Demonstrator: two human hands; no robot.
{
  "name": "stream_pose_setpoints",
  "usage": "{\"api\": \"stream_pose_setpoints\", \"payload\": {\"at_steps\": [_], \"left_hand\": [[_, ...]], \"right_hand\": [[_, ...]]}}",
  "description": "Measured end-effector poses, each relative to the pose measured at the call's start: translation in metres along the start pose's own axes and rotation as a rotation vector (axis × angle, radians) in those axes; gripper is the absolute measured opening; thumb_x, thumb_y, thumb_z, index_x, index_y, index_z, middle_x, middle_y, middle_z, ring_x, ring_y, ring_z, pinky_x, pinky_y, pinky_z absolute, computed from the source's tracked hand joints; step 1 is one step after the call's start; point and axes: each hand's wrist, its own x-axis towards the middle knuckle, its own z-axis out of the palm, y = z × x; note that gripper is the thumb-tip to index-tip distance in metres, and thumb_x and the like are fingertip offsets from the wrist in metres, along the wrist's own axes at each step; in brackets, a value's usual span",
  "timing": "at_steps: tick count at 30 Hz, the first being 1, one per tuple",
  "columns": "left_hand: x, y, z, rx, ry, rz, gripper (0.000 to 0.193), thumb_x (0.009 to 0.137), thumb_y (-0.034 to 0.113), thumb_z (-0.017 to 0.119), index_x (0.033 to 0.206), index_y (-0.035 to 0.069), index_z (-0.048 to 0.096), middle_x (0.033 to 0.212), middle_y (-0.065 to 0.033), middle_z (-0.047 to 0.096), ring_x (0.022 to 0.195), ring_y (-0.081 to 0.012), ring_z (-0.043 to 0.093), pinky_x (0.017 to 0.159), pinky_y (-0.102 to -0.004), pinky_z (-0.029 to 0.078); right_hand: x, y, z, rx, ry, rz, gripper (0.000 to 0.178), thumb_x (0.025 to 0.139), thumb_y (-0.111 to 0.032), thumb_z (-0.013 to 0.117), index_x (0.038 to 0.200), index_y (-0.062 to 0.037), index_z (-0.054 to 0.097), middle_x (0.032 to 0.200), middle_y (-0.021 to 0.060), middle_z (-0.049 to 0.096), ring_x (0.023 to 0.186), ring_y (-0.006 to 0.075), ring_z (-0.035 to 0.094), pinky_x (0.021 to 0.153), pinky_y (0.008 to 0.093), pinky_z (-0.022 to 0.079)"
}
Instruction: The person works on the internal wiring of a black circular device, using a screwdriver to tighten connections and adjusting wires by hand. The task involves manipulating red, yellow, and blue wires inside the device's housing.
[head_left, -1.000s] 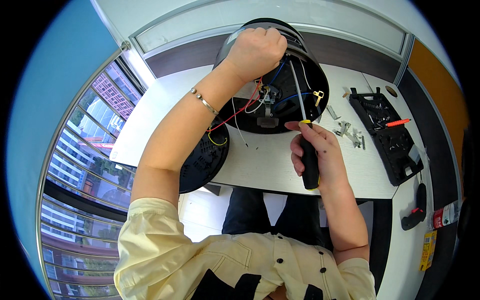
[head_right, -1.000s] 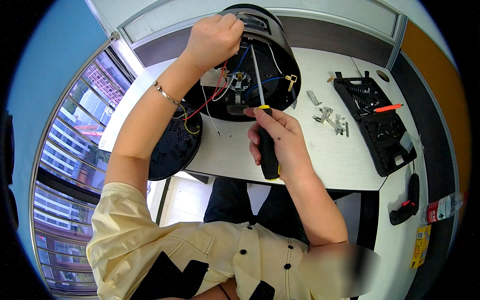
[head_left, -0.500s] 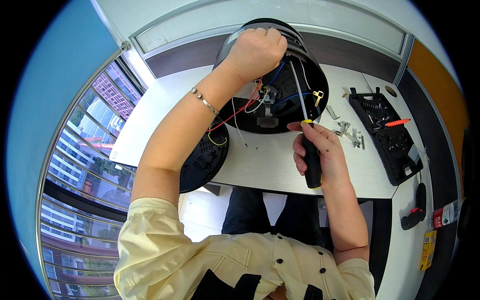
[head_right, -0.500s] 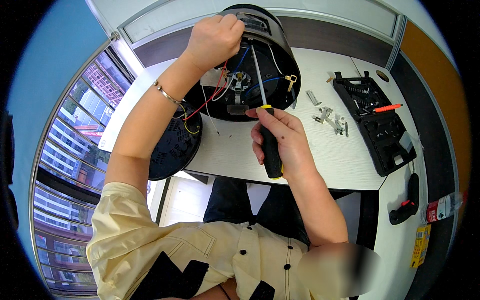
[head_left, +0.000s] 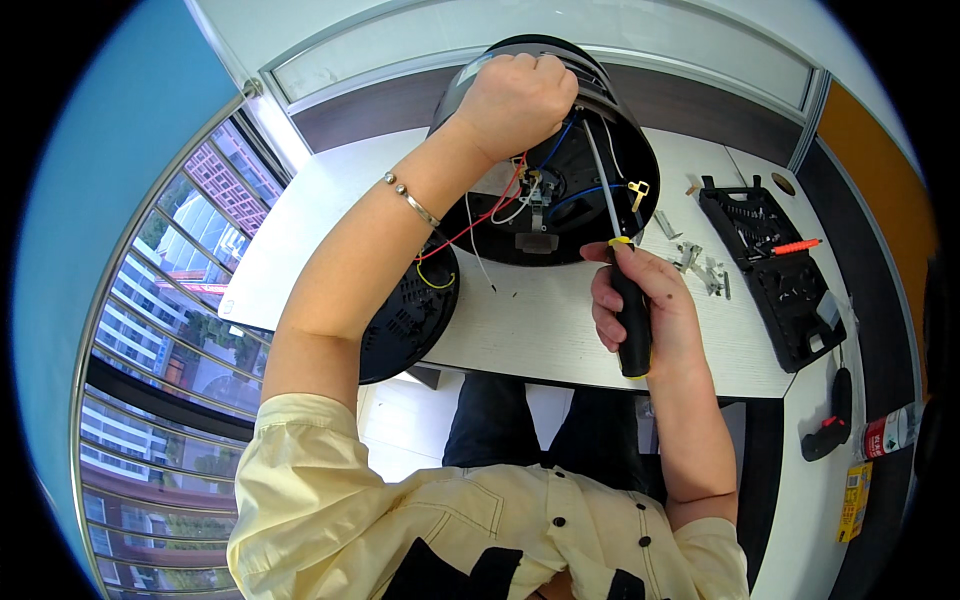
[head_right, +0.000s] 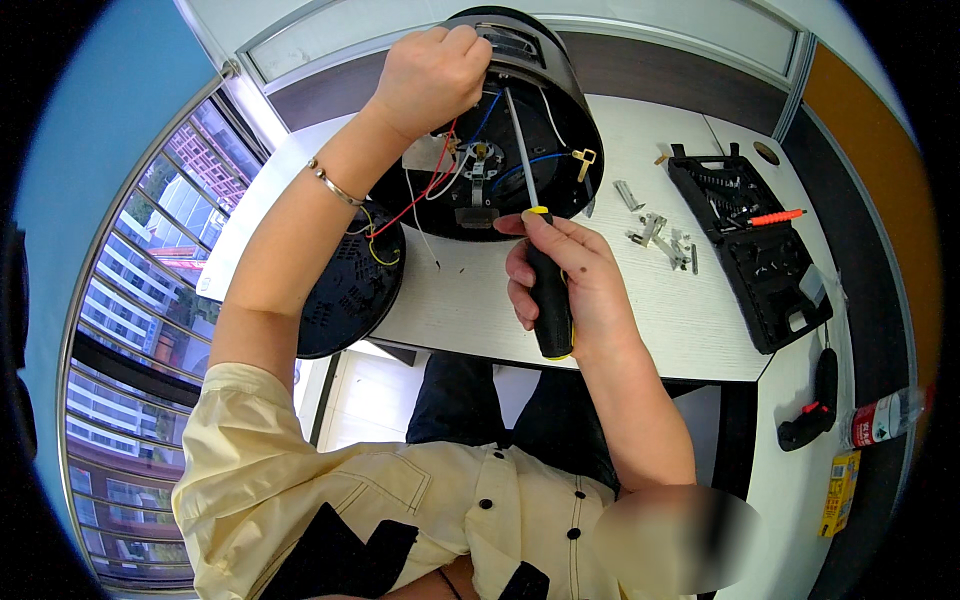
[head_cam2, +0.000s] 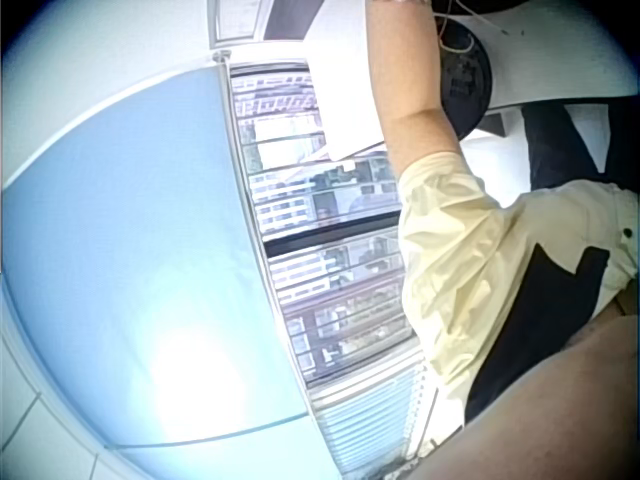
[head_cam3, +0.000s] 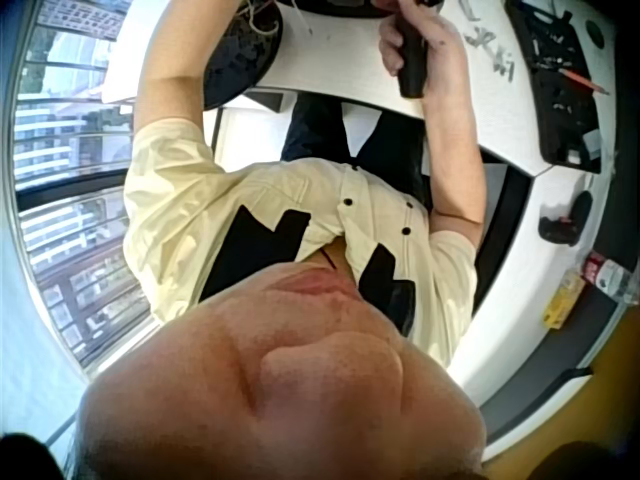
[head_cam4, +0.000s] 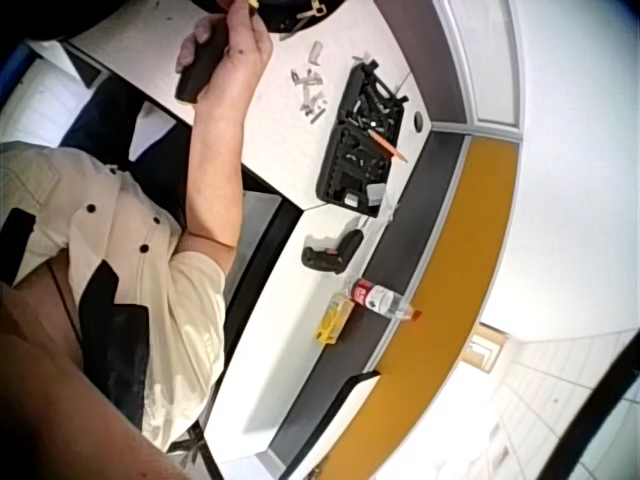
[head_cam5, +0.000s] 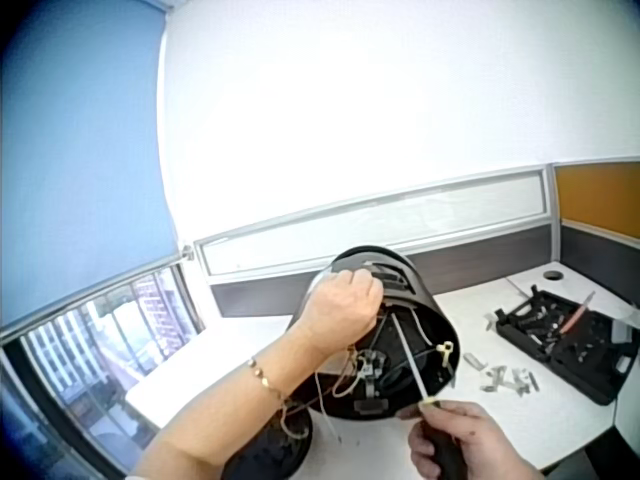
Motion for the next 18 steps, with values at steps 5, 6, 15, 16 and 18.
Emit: {"api": "stream_pose_setpoints", "payload": {"at_steps": [5,6,15,16,18], "left_hand": [[0.001,0.001,-0.001,0.008,-0.033,0.000,0.014,0.060,0.009,0.062,0.065,0.009,0.049,0.063,-0.0032,0.045,0.056,-0.0180,0.052,0.050,-0.0292,0.045],[0.001,0.000,0.000,0.004,-0.019,0.005,0.014,0.060,0.009,0.062,0.065,0.009,0.049,0.063,-0.0032,0.045,0.056,-0.0180,0.052,0.050,-0.0292,0.045],[0.001,0.001,0.001,0.004,-0.016,0.002,0.014,0.059,0.009,0.061,0.063,0.010,0.048,0.064,-0.0033,0.045,0.056,-0.0180,0.052,0.050,-0.0294,0.044],[0.001,0.001,0.001,0.004,-0.014,0.003,0.014,0.059,0.009,0.061,0.063,0.010,0.048,0.064,-0.0033,0.045,0.056,-0.0181,0.052,0.050,-0.0295,0.044],[0.002,0.002,0.001,0.004,-0.010,0.003,0.014,0.058,0.009,0.061,0.063,0.010,0.048,0.064,-0.0033,0.045,0.056,-0.0181,0.051,0.050,-0.0295,0.044]], "right_hand": [[0.006,0.006,0.004,-0.495,0.221,-0.131,0.027,0.091,-0.020,0.054,0.100,0.0049,0.056,0.056,0.0057,0.050,0.038,0.0143,0.047,0.037,0.0259,0.039],[0.009,0.010,0.001,-0.634,0.268,-0.181,0.025,0.090,-0.019,0.056,0.098,0.0045,0.056,0.055,0.0069,0.052,0.038,0.0158,0.048,0.037,0.0270,0.040],[0.007,0.016,-0.005,-2.017,0.718,-0.595,0.025,0.086,-0.022,0.061,0.092,0.0016,0.055,0.063,0.0111,0.059,0.053,0.0258,0.060,0.046,0.0356,0.045],[0.004,0.013,-0.003,-1.996,0.695,-0.606,0.025,0.086,-0.022,0.061,0.093,0.0017,0.056,0.062,0.0098,0.058,0.052,0.0238,0.060,0.045,0.0343,0.045],[0.004,0.003,-0.007,-1.282,0.503,-0.258,0.024,0.085,-0.019,0.061,0.095,0.0020,0.056,0.063,0.0080,0.057,0.050,0.0194,0.058,0.044,0.0309,0.044]]}}
